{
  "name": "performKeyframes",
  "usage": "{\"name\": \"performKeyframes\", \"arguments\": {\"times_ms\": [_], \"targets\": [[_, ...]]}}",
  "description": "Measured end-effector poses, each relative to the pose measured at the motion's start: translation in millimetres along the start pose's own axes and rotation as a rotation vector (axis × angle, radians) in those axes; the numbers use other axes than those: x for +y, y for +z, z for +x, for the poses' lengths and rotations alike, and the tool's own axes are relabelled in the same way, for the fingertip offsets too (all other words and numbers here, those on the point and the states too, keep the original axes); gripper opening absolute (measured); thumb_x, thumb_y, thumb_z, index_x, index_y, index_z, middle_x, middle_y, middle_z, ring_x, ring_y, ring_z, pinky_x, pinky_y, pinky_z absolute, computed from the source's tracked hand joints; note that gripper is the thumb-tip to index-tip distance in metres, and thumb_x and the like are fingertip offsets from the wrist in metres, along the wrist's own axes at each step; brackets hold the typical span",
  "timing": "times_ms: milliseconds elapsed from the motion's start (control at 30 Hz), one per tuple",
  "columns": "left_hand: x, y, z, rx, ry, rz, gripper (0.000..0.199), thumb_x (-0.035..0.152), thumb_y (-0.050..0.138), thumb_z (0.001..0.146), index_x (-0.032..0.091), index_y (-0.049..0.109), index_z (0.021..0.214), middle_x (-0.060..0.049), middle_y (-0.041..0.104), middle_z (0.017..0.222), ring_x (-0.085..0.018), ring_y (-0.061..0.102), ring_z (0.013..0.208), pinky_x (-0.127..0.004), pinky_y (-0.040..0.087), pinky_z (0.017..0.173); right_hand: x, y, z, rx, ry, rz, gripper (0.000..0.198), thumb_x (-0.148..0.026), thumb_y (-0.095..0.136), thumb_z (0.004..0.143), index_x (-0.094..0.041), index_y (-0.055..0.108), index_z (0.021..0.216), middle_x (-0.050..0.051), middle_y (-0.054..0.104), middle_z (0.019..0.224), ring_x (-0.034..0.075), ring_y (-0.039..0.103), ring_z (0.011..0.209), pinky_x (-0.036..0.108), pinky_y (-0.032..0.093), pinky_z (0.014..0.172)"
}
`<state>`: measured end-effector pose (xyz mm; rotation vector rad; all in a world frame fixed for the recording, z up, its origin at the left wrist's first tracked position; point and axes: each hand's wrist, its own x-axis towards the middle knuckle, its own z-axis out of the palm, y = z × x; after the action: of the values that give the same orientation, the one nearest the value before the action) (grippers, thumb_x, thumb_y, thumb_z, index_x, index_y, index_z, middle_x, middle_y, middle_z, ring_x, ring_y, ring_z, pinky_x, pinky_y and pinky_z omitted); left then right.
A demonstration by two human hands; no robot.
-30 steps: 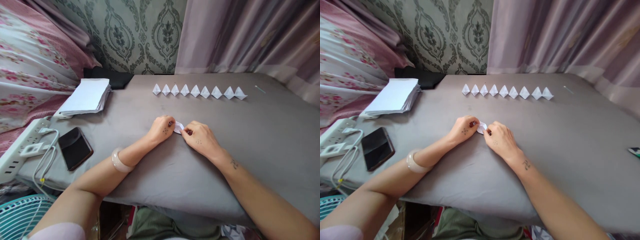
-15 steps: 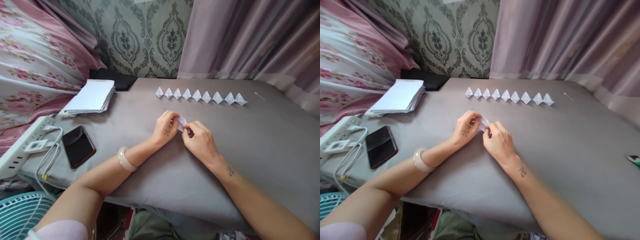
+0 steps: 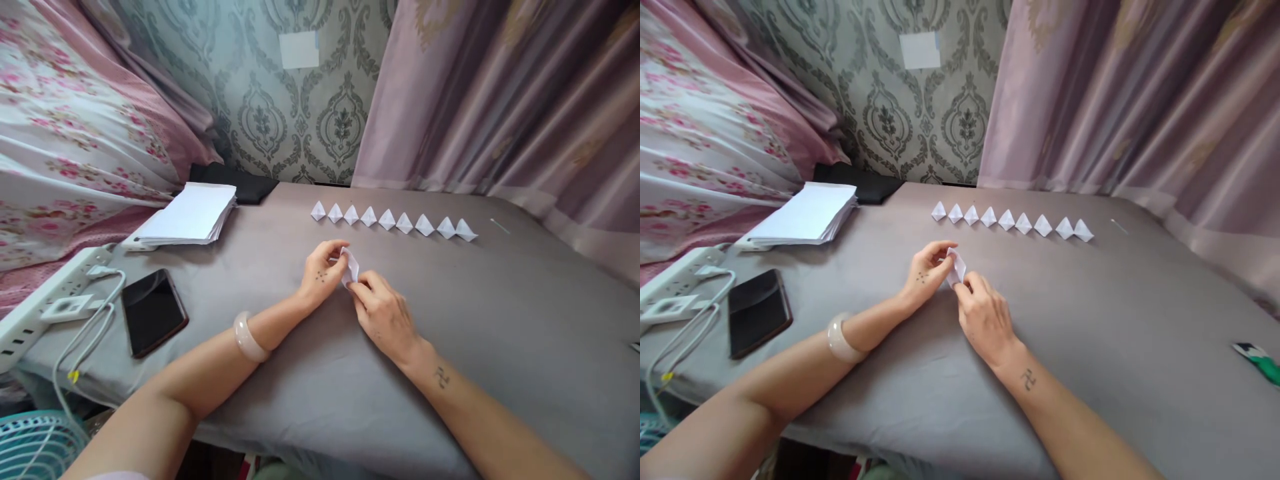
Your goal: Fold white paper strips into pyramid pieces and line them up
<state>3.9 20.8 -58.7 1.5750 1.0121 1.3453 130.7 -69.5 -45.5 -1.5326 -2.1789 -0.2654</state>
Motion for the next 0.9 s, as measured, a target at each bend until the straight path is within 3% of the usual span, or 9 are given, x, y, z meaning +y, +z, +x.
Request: {"name": "performKeyframes", "arguments": {"times_ms": [133, 233, 500, 633, 900], "targets": [[6, 0, 1, -0.087, -0.289, -0.175, 0.012, 0.020, 0.061, 0.071, 0.012, 0.067, 0.077, -0.004, 0.064, 0.072, -0.012, 0.058, 0.067, -0.022, 0.044, 0.062, -1, -1, 1, -0.002, -0.020, -0.073, 0.020, -0.008, 0.048, 0.088, -0.018, 0.066, 0.088, 0.005, 0.061, 0.089, 0.016, 0.057, 0.081, 0.027, 0.041, 0.064], [10, 0, 0, -0.141, -0.382, -0.313, 0.012, 0.021, 0.062, 0.069, 0.012, 0.065, 0.076, -0.003, 0.065, 0.071, -0.012, 0.057, 0.064, -0.022, 0.044, 0.059, -1, 1, 0, -0.002, -0.030, -0.098, 0.021, -0.007, 0.048, 0.088, -0.018, 0.066, 0.088, 0.005, 0.060, 0.089, 0.016, 0.056, 0.081, 0.028, 0.041, 0.064], [9, -2, 0, -0.121, -0.469, -0.380, 0.016, 0.026, 0.065, 0.069, 0.011, 0.064, 0.069, -0.003, 0.063, 0.062, -0.013, 0.059, 0.057, -0.025, 0.048, 0.055, -6, 0, 1, 0.018, -0.061, -0.093, 0.028, -0.008, 0.043, 0.090, -0.020, 0.067, 0.094, 0.007, 0.062, 0.093, 0.017, 0.054, 0.082, 0.029, 0.042, 0.065], [5, -3, 2, -0.101, -0.510, -0.347, 0.014, 0.024, 0.067, 0.068, 0.010, 0.065, 0.069, -0.003, 0.063, 0.062, -0.011, 0.057, 0.055, -0.023, 0.046, 0.052, -5, 0, 2, 0.022, -0.157, -0.088, 0.027, -0.010, 0.042, 0.091, -0.018, 0.068, 0.096, 0.007, 0.066, 0.102, 0.019, 0.053, 0.085, 0.031, 0.044, 0.071], [1, 0, 3, -0.045, -0.502, -0.316, 0.008, 0.019, 0.065, 0.068, 0.012, 0.065, 0.068, -0.001, 0.062, 0.060, -0.010, 0.056, 0.053, -0.022, 0.044, 0.051, -2, 3, 5, -0.034, -0.146, -0.137, 0.029, -0.007, 0.043, 0.089, -0.018, 0.069, 0.094, 0.006, 0.068, 0.090, 0.017, 0.055, 0.078, 0.029, 0.039, 0.065]]}}
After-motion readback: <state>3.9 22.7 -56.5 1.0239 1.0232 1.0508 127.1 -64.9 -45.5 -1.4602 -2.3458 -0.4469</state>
